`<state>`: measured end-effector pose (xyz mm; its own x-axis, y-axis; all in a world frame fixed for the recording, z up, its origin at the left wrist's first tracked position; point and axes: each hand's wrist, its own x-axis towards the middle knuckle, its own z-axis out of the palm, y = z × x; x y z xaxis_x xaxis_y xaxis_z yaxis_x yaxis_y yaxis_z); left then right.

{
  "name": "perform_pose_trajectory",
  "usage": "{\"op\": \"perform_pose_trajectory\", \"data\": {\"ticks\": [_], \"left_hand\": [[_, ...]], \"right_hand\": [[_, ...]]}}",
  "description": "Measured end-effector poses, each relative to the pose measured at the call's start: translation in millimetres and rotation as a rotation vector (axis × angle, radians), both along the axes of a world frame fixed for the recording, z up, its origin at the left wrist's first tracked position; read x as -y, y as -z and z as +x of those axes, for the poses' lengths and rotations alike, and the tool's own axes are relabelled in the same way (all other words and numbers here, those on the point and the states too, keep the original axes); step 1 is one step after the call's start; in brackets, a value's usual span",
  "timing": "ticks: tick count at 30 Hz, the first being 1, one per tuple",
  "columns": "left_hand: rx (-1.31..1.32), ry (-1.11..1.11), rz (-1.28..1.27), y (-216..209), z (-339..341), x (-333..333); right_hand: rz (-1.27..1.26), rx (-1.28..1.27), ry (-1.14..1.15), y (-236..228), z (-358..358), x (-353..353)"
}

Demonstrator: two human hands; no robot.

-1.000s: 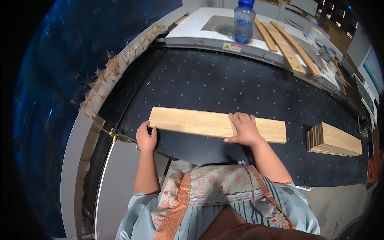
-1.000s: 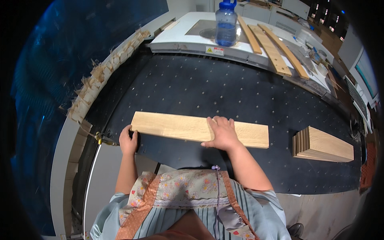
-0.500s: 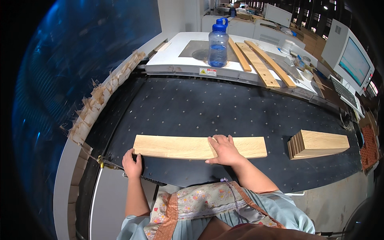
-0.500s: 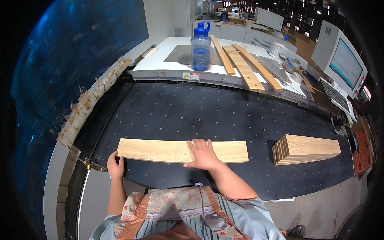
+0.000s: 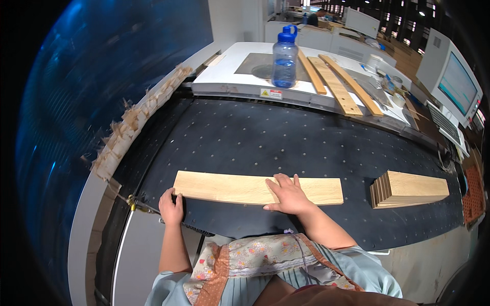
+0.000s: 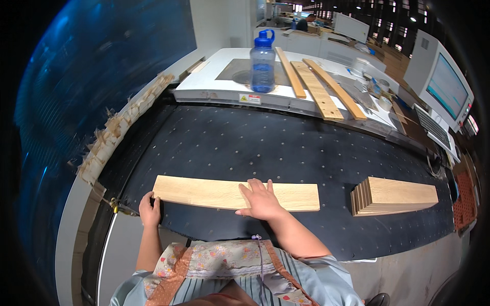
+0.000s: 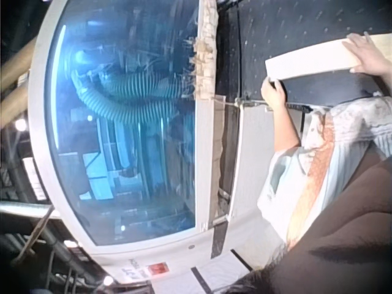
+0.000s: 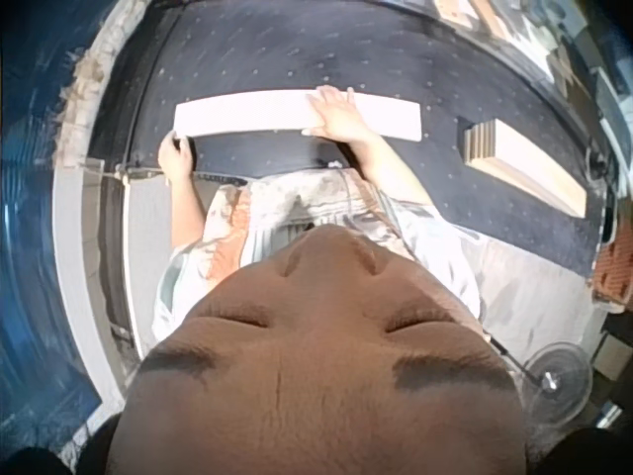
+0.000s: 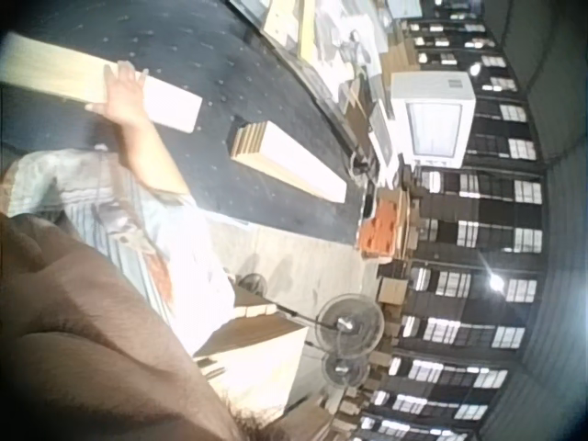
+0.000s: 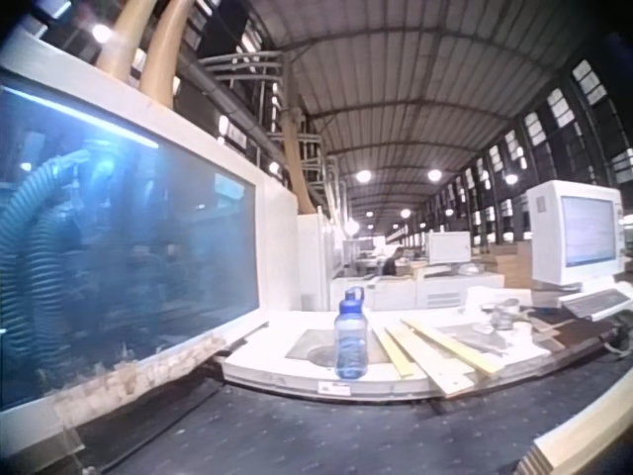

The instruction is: The person picks up wooden boards from a stack, places them on a table, and uses a handheld scraper tool to scrape the edges of a board before moving it to a different stack.

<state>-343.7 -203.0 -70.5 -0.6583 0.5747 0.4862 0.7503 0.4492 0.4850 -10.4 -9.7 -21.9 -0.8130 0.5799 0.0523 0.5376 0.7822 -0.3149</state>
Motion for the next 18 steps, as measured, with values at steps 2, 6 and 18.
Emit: {"op": "perform_pose_trajectory", "data": {"ticks": [2,6,18], "left_hand": [[0.005,-0.01,-0.001,0.0,1.0,-1.6],[0.019,-0.028,-0.005,-3.1,3.4,-0.4],[-0.018,0.019,0.008,-7.2,8.0,-3.2]], "right_hand": [[0.011,-0.011,0.005,2.1,1.4,-0.7],[-0.02,0.0,0.002,1.3,0.9,-0.4],[0.0,0.006,-0.011,-2.8,0.8,2.0]]}}
